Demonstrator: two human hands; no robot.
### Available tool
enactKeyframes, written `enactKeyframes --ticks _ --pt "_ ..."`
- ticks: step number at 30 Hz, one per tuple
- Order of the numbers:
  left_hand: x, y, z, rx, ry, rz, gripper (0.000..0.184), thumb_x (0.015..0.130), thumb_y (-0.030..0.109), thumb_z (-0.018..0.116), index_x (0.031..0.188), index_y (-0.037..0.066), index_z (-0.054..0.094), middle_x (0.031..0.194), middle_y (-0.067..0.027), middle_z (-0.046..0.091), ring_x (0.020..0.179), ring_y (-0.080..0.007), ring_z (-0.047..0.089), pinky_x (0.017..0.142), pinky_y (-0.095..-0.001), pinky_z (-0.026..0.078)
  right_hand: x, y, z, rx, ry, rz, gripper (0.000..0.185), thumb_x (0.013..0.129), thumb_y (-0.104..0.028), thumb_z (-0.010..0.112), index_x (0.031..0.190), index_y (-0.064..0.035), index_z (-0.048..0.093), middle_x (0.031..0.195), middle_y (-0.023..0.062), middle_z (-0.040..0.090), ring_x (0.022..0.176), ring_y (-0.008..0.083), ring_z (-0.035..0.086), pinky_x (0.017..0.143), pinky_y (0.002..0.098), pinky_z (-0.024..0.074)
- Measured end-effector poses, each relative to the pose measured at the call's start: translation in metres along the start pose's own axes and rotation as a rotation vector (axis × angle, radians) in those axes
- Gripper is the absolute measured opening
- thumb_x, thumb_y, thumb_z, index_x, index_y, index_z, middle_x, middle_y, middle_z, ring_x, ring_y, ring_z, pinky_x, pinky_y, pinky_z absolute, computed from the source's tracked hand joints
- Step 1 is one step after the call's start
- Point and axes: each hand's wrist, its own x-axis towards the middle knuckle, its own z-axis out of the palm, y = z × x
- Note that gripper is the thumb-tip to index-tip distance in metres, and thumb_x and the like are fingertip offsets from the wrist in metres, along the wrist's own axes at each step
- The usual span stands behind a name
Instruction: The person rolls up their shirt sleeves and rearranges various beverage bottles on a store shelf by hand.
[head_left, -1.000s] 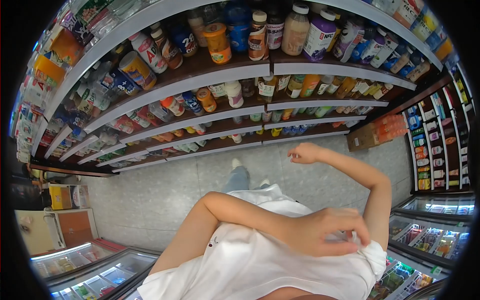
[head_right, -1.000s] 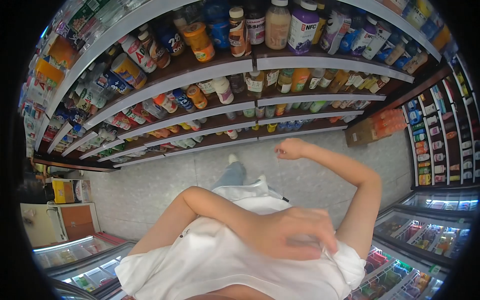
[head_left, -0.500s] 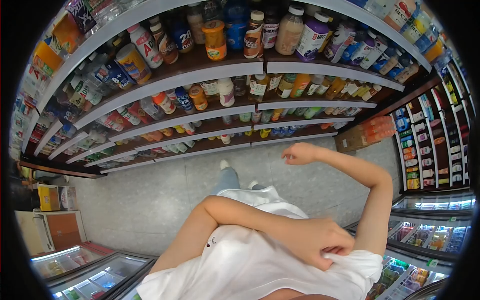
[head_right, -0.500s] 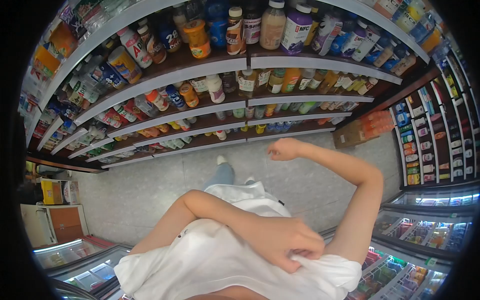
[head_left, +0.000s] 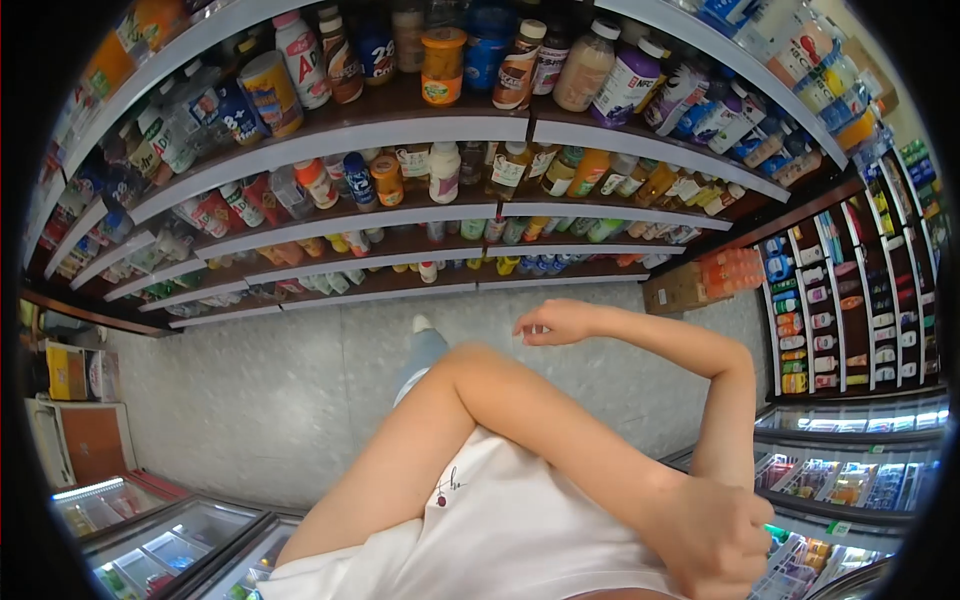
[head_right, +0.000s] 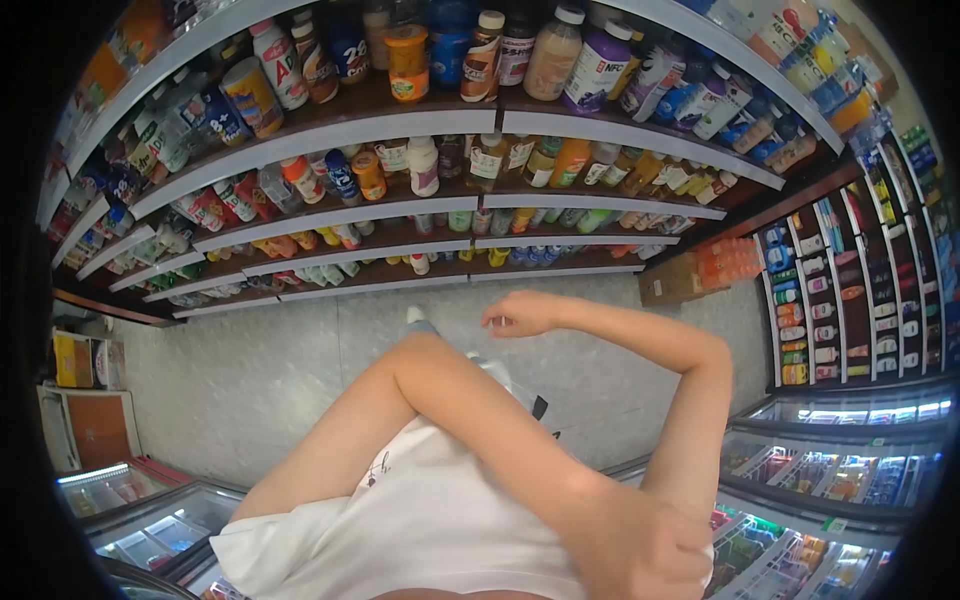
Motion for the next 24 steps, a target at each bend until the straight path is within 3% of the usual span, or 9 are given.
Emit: enactKeyframes --ticks 2,3,6,9,11,12,16,19,24 --pt "0.011 0.002 -0.021 0.010 -0.236 0.220 0.028 0.098 0.021 0.043 0.075 0.010 0.056 0.076 -0.0046 0.053 0.072 -0.0199 0.054 0.062 -0.0362 0.043 0.004 0.003 -0.002 -0.087 -0.018 0.005 0.036 0.089 -0.030 0.058 0.116 -0.0070 0.062 0.101 0.0130 0.069 0.089 0.0300 0.067 0.078 0.0404 0.0516" --pt "0.008 0.005 -0.023 0.021 -0.233 0.220 0.028 0.098 0.021 0.043 0.075 0.010 0.056 0.076 -0.0046 0.053 0.072 -0.0199 0.054 0.062 -0.0362 0.043 0.003 0.003 -0.002 -0.092 -0.027 0.002 0.036 0.089 -0.030 0.058 0.116 -0.0070 0.062 0.101 0.0130 0.069 0.089 0.0300 0.067 0.078 0.0404 0.0516" --pt "-0.013 0.010 -0.033 -0.019 -0.126 0.270 0.028 0.094 0.019 0.044 0.067 0.015 0.050 0.069 0.0000 0.043 0.063 -0.0149 0.048 0.057 -0.0313 0.038 0.004 -0.002 -0.011 -0.058 -0.001 -0.016 0.037 0.089 -0.031 0.058 0.117 -0.0067 0.062 0.101 0.0136 0.069 0.089 0.0299 0.066 0.080 0.0404 0.0513" --pt "-0.035 0.020 -0.052 0.013 -0.135 0.240 0.030 0.091 0.019 0.044 0.066 0.009 0.057 0.073 -0.0047 0.057 0.066 -0.0220 0.058 0.058 -0.0379 0.044 0.000 -0.014 -0.022 -0.053 -0.006 -0.008 0.037 0.089 -0.031 0.059 0.117 -0.0069 0.062 0.101 0.0140 0.069 0.091 0.0300 0.066 0.081 0.0408 0.0510" --pt "-0.040 0.018 -0.062 0.198 0.037 0.254 0.029 0.067 0.017 0.063 0.055 0.014 0.036 0.060 0.0019 0.036 0.051 -0.0129 0.040 0.046 -0.0274 0.026 -0.006 -0.018 -0.029 -0.082 -0.011 -0.022 0.037 0.090 -0.031 0.058 0.117 -0.0069 0.062 0.102 0.0139 0.068 0.092 0.0298 0.066 0.081 0.0410 0.0509" --pt "-0.041 0.020 -0.066 0.200 0.036 0.257 0.029 0.067 0.017 0.063 0.055 0.014 0.036 0.060 0.0019 0.036 0.051 -0.0129 0.040 0.046 -0.0274 0.026 -0.009 -0.020 -0.033 -0.086 -0.011 -0.023 0.037 0.090 -0.031 0.058 0.117 -0.0069 0.062 0.102 0.0139 0.068 0.092 0.0298 0.066 0.081 0.0410 0.0509" --pt "-0.039 0.025 -0.077 0.150 -0.231 -0.009 0.026 0.075 0.015 0.061 0.059 0.013 0.041 0.062 0.0022 0.037 0.055 -0.0163 0.044 0.047 -0.0293 0.030 -0.021 -0.047 -0.057 -0.135 -0.015 -0.010 0.037 0.089 -0.031 0.058 0.116 -0.0060 0.062 0.101 0.0129 0.068 0.092 0.0284 0.066 0.079 0.0403 0.0512" --pt "-0.036 0.009 -0.076 -0.644 -0.446 -0.437 0.004 0.079 0.003 0.049 0.083 0.004 0.050 0.072 -0.0071 0.046 0.074 -0.0256 0.053 0.054 -0.0363 0.041 -0.021 -0.060 -0.068 -0.185 0.007 -0.037 0.036 0.089 -0.028 0.058 0.117 -0.0068 0.061 0.102 0.0122 0.068 0.092 0.0280 0.066 0.079 0.0408 0.0509" --pt "-0.015 0.000 -0.074 -0.929 -0.464 -0.641 0.013 0.081 0.011 0.059 0.091 0.005 0.053 0.076 -0.0076 0.049 0.075 -0.0247 0.055 0.057 -0.0389 0.043 -0.018 -0.065 -0.074 -0.234 -0.012 -0.063 0.037 0.089 -0.029 0.059 0.119 -0.0073 0.059 0.105 0.0118 0.066 0.092 0.0284 0.066 0.079 0.0413 0.0506"
